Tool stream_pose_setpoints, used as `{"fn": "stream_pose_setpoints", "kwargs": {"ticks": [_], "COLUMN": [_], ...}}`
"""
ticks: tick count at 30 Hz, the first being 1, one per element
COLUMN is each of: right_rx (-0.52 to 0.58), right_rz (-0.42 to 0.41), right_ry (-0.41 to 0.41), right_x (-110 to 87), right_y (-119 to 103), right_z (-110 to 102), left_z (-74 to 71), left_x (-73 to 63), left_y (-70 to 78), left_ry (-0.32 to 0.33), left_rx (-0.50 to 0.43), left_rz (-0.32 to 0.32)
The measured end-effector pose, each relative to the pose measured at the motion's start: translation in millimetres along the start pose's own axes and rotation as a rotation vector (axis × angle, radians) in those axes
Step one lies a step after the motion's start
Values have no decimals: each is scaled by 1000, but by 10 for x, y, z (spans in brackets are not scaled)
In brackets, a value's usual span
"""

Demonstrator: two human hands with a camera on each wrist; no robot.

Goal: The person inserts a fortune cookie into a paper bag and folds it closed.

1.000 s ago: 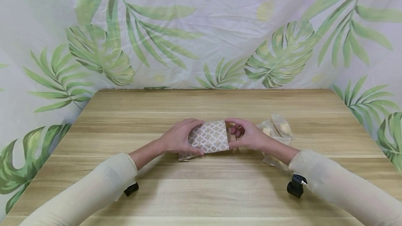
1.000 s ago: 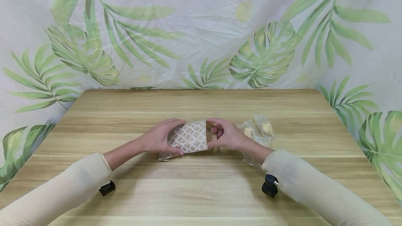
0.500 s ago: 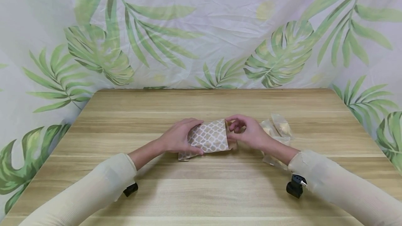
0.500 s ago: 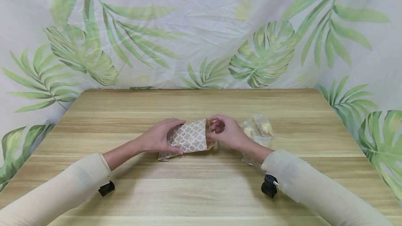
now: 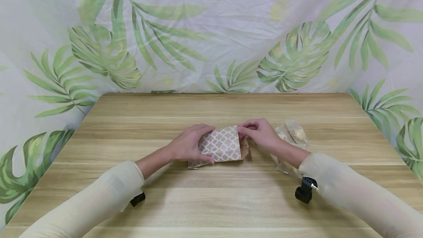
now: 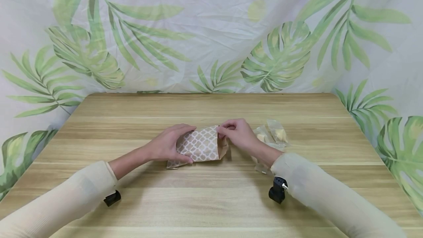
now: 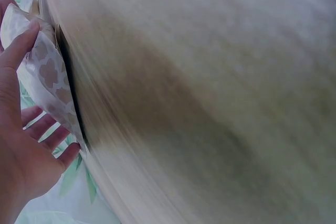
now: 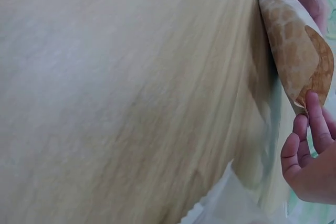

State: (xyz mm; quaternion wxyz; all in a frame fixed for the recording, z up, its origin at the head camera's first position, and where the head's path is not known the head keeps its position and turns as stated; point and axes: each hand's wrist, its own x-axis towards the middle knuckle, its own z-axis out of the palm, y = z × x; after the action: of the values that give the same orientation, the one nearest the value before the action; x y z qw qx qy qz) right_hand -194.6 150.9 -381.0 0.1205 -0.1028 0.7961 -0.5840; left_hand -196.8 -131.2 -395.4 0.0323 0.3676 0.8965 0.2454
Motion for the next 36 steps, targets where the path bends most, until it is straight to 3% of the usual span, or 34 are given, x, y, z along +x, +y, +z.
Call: {"fn": "stream_pose_setpoints", "kwargs": {"ticks": [8,13,17,24,29,36], "right_rx": [-26,-14,-66,-309,-382,-369], "right_rz": [59,55,-7,-192,-226,-239], "right_ry": [-2,-4,-8,-2,28,59], "right_x": [57,62,59,76,84,84], "right_y": [6,10,10,19,7,34], "right_z": [21,18,3,26,40,37], "left_z": [2,10,15,28,18,14], "left_x": [-4,-10,-11,-14,-29,-47], "left_y": [10,8,-2,-26,-17,-23], "left_ry": [-1,3,2,15,16,-10], "left_rx": [40,59,62,56,40,58], "left_rz": [8,23,21,40,44,45]}}
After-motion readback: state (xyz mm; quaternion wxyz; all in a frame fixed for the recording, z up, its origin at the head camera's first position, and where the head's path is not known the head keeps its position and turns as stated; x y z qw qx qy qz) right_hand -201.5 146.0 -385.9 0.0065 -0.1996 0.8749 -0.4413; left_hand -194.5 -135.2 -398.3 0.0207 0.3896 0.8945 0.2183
